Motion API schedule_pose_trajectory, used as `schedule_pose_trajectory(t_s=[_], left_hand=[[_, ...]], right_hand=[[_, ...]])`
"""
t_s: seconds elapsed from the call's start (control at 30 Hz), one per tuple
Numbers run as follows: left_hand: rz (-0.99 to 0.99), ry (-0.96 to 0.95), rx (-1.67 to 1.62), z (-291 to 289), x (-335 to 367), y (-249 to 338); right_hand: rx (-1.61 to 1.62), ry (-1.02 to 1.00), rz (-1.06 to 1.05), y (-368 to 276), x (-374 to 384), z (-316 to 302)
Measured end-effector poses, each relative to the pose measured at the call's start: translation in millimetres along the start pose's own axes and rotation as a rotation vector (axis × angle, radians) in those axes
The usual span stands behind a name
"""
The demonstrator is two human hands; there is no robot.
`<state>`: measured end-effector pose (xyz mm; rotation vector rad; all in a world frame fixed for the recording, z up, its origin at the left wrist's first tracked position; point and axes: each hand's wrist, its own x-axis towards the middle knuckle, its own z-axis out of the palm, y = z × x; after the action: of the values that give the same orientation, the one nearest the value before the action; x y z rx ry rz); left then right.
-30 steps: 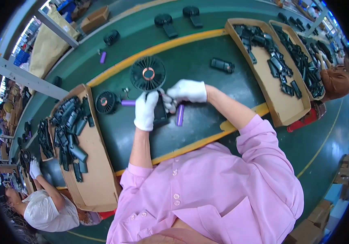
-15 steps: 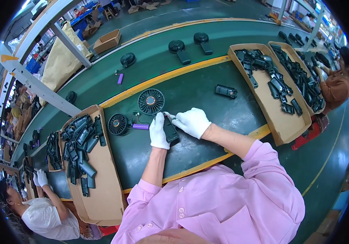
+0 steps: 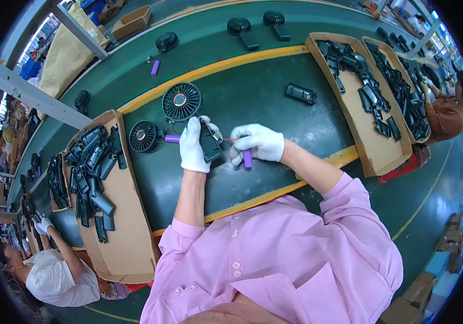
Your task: The person assembles small portable fans by inserting rechargeable batteries and internal circuitry into plastic housings, then closing the plastic housings by hand.
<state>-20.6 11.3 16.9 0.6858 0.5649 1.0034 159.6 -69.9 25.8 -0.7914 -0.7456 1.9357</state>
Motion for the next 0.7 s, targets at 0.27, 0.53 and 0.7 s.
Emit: schedule_pose_trajectory(t_s=[0.27,0.53,0.7], left_hand=[[-0.211,0.017,0.201,-0.3,-4.2,-7.3],[-0.363,-0.054,0.213,3.5,-9.4,-1.4],[-0.424,-0.122,0.235,10.8,-13.6,-4.8]], right_hand=[[-1.796,0.218,-0.705,-23.4,1.0,22.4],[-1.893,0.000,-0.825,-38.4,-2.7,28.7],[-1.597,0.184,-0.633,-27.6,-2.9,35.8]])
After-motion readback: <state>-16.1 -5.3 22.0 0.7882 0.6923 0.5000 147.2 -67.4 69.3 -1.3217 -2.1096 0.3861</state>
